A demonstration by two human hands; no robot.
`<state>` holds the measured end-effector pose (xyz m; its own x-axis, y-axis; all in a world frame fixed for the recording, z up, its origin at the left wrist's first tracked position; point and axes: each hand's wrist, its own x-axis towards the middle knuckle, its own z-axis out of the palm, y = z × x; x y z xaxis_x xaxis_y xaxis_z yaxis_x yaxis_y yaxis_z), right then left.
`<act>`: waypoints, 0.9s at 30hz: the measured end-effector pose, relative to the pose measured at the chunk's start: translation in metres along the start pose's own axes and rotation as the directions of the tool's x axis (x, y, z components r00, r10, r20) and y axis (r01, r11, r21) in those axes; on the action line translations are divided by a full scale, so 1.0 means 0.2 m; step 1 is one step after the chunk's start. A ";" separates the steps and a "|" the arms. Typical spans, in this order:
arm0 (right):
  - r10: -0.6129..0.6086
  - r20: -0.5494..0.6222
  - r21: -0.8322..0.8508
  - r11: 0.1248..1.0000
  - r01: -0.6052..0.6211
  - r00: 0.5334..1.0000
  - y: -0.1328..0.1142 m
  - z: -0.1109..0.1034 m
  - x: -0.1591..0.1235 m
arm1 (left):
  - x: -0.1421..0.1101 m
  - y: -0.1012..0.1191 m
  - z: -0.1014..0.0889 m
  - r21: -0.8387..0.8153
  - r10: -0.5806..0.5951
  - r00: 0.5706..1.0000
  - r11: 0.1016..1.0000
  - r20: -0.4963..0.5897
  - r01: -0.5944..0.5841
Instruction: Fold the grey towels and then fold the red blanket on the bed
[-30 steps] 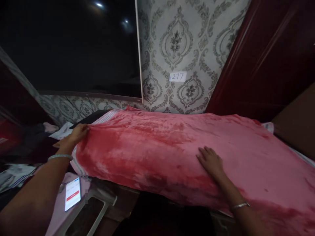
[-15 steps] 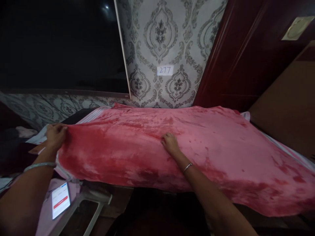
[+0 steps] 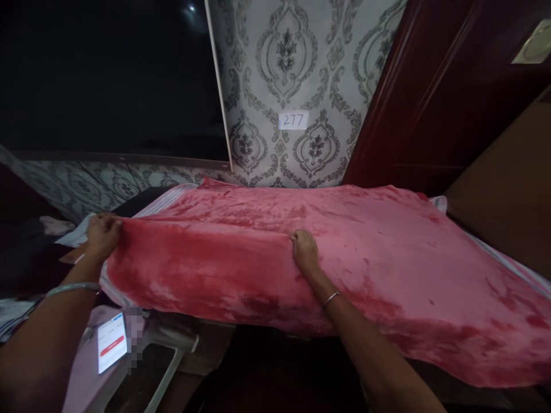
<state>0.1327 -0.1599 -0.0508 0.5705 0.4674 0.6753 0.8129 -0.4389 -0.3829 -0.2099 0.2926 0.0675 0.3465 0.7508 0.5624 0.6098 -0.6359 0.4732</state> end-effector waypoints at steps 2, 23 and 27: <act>-0.014 -0.042 0.034 0.999 0.015 0.999 0.00 -0.02 0.01 | -0.01 0.02 -0.02 0.009 0.008 1.000 1.000 0.000 -0.008; -0.406 0.259 -0.025 0.904 0.426 0.877 0.00 -0.22 -0.04 | -0.10 0.13 -0.25 0.152 0.004 0.999 0.988 0.039 -0.010; -0.406 0.168 -0.064 0.905 0.421 0.898 -0.01 -0.27 -0.05 | -0.17 0.16 -0.30 0.145 0.020 0.999 0.989 -0.042 -0.014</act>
<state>0.1190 -0.2051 -0.0240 0.2018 0.7270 0.6564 0.9683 -0.2490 -0.0219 -0.2458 0.2362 0.1044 0.3282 0.7296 0.6000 0.7016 -0.6136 0.3623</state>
